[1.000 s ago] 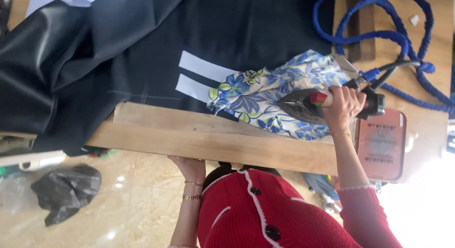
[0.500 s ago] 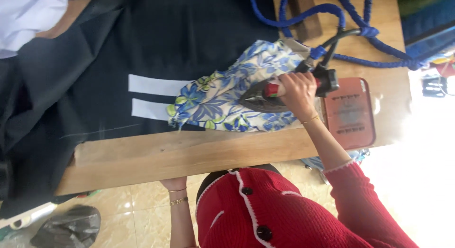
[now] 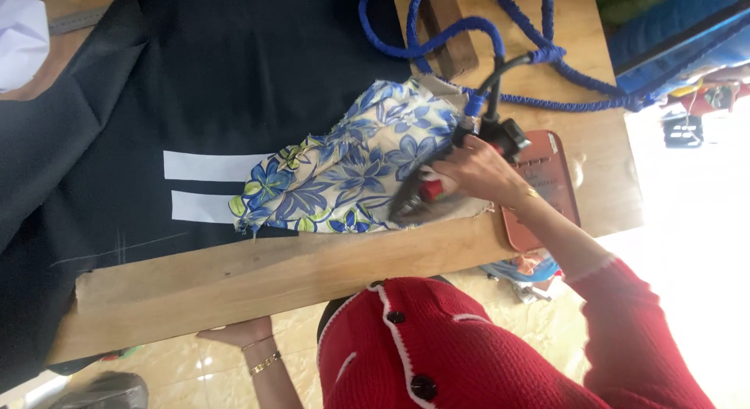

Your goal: A person uses an industrial steam iron to press a small piece of patterned fabric onto a larger black fabric panel on a workbench.

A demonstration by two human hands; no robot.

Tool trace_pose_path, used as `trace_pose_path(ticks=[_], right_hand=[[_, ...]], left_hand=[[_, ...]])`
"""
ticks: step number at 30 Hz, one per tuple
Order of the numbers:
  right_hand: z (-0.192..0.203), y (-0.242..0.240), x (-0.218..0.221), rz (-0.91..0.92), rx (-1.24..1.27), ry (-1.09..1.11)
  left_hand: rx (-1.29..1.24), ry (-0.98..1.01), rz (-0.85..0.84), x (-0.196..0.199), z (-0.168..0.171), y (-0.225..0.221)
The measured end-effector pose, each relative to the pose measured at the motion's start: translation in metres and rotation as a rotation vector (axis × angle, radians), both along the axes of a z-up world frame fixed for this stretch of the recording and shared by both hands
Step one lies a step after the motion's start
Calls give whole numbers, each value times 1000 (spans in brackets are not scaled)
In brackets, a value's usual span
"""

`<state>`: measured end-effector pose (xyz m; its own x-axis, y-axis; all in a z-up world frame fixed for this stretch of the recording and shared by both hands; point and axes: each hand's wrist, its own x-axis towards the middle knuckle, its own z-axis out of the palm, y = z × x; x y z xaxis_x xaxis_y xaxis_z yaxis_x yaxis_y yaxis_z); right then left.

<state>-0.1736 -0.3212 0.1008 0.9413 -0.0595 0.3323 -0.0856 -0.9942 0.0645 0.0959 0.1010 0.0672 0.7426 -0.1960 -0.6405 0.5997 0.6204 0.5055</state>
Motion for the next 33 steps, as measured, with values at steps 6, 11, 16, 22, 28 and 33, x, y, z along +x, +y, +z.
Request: trace_pose_path(ticks=[6,11,16,22,28,33], right_hand=[[65,-25,-92,-30,-135,259],[53,-54,-178,-155,-381,508],[49,-65,-205,-116,-298,253],[29,-51,-220,-373,-202,275],[69,-6,-180,-671,-89,549],[121,52,-19,-573,574,708]], left_hand=[[43,-54,75,-4,2,4],[181,-30,87,-4,4,-1],[181,-47,93,-6,17,-11],[183,-72,113,-6,26,-16],[218,-34,135,-5,7,-5],[266,21,145,-7,6,0]])
